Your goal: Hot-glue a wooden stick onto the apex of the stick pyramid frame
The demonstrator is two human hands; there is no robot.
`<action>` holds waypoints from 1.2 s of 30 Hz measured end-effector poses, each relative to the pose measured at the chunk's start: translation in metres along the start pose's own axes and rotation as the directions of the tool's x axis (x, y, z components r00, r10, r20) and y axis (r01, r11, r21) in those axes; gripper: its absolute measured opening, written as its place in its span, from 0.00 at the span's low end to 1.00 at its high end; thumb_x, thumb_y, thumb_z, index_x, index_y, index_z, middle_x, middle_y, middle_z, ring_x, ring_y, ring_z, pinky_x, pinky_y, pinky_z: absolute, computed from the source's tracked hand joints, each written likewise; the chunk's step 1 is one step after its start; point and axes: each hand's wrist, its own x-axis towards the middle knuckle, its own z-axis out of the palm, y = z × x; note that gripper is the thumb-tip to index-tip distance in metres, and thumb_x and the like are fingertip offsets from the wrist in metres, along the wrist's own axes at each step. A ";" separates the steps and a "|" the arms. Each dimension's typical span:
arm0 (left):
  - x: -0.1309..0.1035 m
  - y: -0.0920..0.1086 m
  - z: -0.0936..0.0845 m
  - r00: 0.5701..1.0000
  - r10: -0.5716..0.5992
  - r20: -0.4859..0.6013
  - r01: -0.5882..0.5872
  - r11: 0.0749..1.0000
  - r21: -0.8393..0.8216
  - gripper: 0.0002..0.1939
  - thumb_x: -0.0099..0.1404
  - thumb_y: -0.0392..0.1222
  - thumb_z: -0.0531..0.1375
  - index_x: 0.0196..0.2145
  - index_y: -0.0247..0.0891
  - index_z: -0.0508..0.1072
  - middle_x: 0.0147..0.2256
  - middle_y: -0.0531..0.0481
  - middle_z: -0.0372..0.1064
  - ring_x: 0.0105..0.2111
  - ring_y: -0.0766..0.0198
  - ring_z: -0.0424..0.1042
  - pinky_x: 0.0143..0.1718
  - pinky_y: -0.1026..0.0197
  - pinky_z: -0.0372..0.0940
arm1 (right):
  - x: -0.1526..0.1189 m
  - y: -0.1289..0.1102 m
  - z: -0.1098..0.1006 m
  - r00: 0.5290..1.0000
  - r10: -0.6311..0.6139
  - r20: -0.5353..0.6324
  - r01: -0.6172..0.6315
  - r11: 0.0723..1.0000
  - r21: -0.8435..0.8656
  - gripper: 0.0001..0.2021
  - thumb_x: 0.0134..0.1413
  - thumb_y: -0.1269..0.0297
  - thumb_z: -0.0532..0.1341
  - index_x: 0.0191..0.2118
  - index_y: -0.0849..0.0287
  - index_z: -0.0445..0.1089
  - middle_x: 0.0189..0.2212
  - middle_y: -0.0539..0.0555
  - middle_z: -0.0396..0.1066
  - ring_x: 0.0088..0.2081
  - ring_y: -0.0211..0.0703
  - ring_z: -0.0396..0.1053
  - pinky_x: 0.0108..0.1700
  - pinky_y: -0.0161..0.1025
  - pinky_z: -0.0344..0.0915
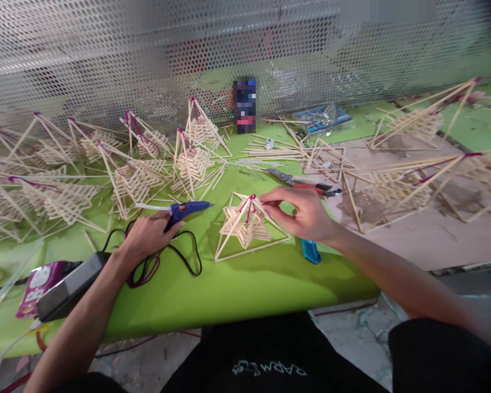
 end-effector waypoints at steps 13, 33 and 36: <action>-0.002 -0.001 -0.002 1.000 0.014 -0.019 -0.015 0.999 -0.051 0.31 0.79 0.63 0.47 0.45 0.37 0.79 0.47 0.41 0.82 0.40 0.49 0.82 0.41 0.54 0.71 | 0.001 0.012 -0.012 0.995 0.041 0.087 -0.040 0.999 -0.019 0.07 0.72 0.64 0.64 0.47 0.57 0.79 0.31 0.50 0.81 0.28 0.37 0.73 0.32 0.36 0.67; -0.008 -0.008 0.000 0.998 0.037 -0.055 -0.043 0.992 -0.117 0.34 0.75 0.69 0.49 0.56 0.39 0.78 0.53 0.38 0.81 0.47 0.45 0.83 0.49 0.52 0.73 | 0.001 0.038 -0.031 0.885 0.150 0.440 -0.136 0.989 -0.063 0.13 0.68 0.55 0.67 0.52 0.55 0.80 0.42 0.54 0.82 0.31 0.39 0.72 0.36 0.39 0.67; -0.011 -0.010 0.001 0.998 0.028 -0.051 -0.035 0.989 -0.143 0.35 0.75 0.69 0.50 0.59 0.39 0.76 0.54 0.39 0.81 0.49 0.45 0.82 0.50 0.53 0.73 | 0.000 0.039 -0.030 0.898 0.142 0.416 -0.130 0.990 -0.058 0.13 0.67 0.56 0.68 0.51 0.55 0.80 0.42 0.54 0.82 0.32 0.40 0.74 0.37 0.39 0.68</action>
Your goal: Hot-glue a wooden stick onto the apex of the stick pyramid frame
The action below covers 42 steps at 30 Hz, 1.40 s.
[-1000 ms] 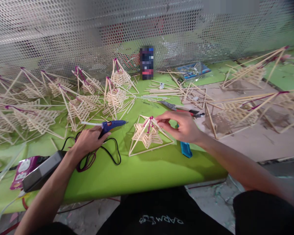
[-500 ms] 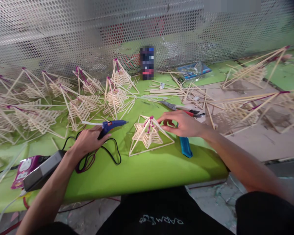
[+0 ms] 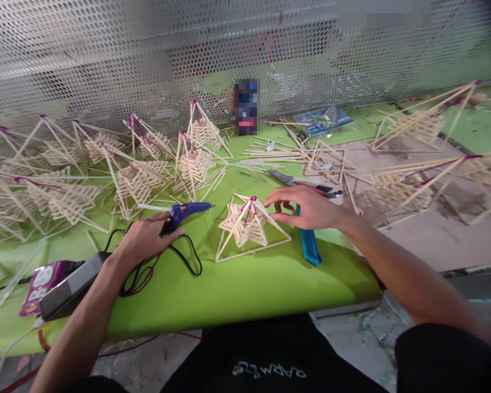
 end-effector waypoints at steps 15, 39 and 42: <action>-0.002 -0.001 0.003 1.000 -0.014 0.007 0.014 0.999 -0.033 0.35 0.74 0.67 0.52 0.62 0.38 0.75 0.60 0.37 0.77 0.52 0.42 0.81 0.51 0.49 0.74 | 0.002 -0.005 0.008 0.997 -0.035 -0.069 0.039 0.998 0.053 0.07 0.69 0.59 0.66 0.40 0.54 0.80 0.34 0.52 0.82 0.32 0.40 0.77 0.37 0.40 0.70; -0.002 -0.001 0.003 1.000 0.008 0.006 -0.008 1.000 -0.025 0.37 0.75 0.69 0.50 0.61 0.35 0.74 0.60 0.35 0.77 0.52 0.38 0.81 0.51 0.46 0.74 | 0.002 0.001 -0.009 0.961 0.198 0.192 -0.212 0.976 0.055 0.15 0.65 0.50 0.66 0.46 0.56 0.80 0.38 0.55 0.83 0.32 0.43 0.77 0.36 0.40 0.71; -0.002 -0.001 0.003 1.000 0.006 0.006 -0.006 1.000 -0.030 0.38 0.75 0.69 0.49 0.64 0.34 0.73 0.59 0.34 0.78 0.51 0.38 0.82 0.51 0.45 0.74 | 0.001 0.005 -0.008 0.936 0.236 0.260 -0.241 0.970 -0.010 0.15 0.65 0.50 0.65 0.44 0.56 0.80 0.39 0.56 0.82 0.34 0.44 0.76 0.38 0.42 0.70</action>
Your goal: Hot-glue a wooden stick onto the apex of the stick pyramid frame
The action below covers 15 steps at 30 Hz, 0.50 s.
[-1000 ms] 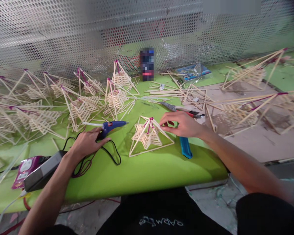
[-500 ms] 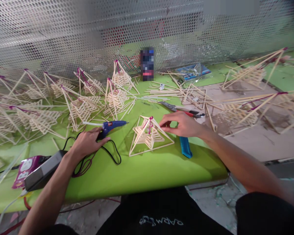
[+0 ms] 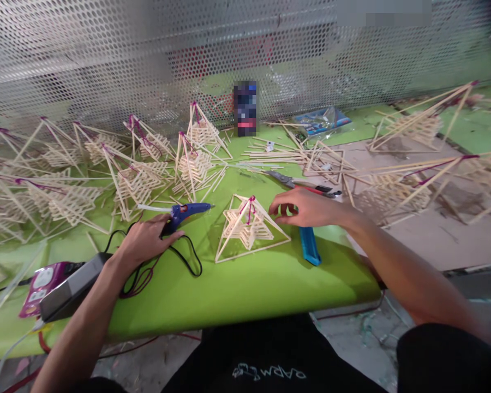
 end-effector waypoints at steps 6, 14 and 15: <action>-0.001 0.000 -0.004 1.000 -0.007 0.011 0.007 1.000 0.004 0.39 0.73 0.71 0.51 0.63 0.36 0.74 0.52 0.36 0.82 0.49 0.40 0.83 0.49 0.48 0.73 | 0.003 0.004 0.007 0.994 0.045 0.102 -0.042 0.999 -0.027 0.10 0.60 0.60 0.64 0.43 0.57 0.79 0.39 0.55 0.82 0.36 0.46 0.76 0.40 0.44 0.69; -0.006 -0.002 -0.007 0.998 -0.065 -0.009 0.065 0.997 0.035 0.40 0.70 0.74 0.54 0.62 0.39 0.74 0.35 0.44 0.83 0.37 0.42 0.83 0.37 0.52 0.69 | 0.002 0.004 0.007 0.993 0.049 0.108 -0.046 0.998 -0.031 0.09 0.58 0.64 0.66 0.44 0.57 0.80 0.39 0.54 0.82 0.36 0.46 0.77 0.40 0.43 0.69; -0.008 -0.003 -0.007 0.996 -0.076 -0.045 0.077 0.996 0.037 0.39 0.69 0.74 0.55 0.61 0.40 0.74 0.35 0.46 0.83 0.37 0.43 0.83 0.36 0.52 0.68 | 0.002 0.004 0.006 0.995 0.038 0.097 -0.035 0.999 -0.031 0.09 0.60 0.61 0.66 0.44 0.57 0.80 0.39 0.55 0.82 0.36 0.46 0.77 0.40 0.43 0.69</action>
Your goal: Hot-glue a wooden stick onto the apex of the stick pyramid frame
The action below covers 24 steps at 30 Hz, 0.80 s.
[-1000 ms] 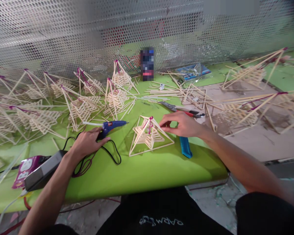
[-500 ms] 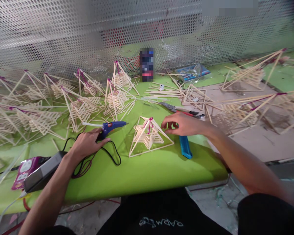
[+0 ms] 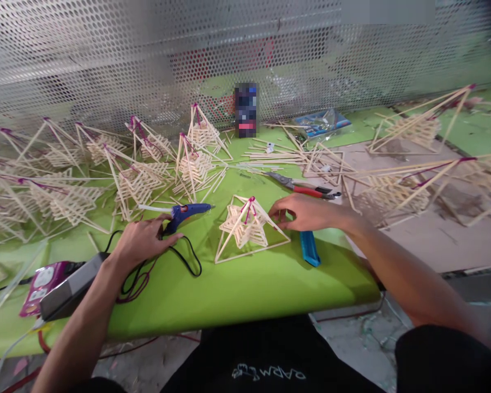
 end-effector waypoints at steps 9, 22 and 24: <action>-0.009 -0.013 0.012 0.882 0.102 -0.459 -0.092 0.995 0.045 0.22 0.72 0.64 0.60 0.39 0.42 0.79 0.26 0.53 0.78 0.26 0.57 0.79 0.30 0.58 0.62 | -0.010 -0.005 -0.007 0.891 -0.243 -0.384 0.226 0.970 -0.091 0.15 0.72 0.53 0.62 0.38 0.57 0.80 0.29 0.52 0.80 0.28 0.38 0.72 0.34 0.37 0.64; -0.010 -0.001 0.004 0.532 0.495 -0.686 -0.497 0.839 0.221 0.08 0.73 0.44 0.67 0.34 0.43 0.77 0.24 0.58 0.77 0.21 0.67 0.73 0.26 0.63 0.62 | -0.019 -0.020 0.006 0.973 -0.183 -0.142 0.152 0.967 -0.203 0.18 0.69 0.49 0.65 0.31 0.55 0.76 0.22 0.48 0.74 0.24 0.36 0.68 0.32 0.38 0.55; -0.010 0.000 0.004 0.533 0.509 -0.676 -0.513 0.830 0.220 0.08 0.73 0.43 0.67 0.33 0.43 0.77 0.24 0.59 0.77 0.21 0.68 0.73 0.27 0.63 0.63 | -0.019 -0.020 0.006 0.982 -0.153 -0.108 0.128 0.969 -0.212 0.16 0.70 0.52 0.63 0.33 0.54 0.77 0.22 0.48 0.76 0.25 0.38 0.69 0.32 0.39 0.55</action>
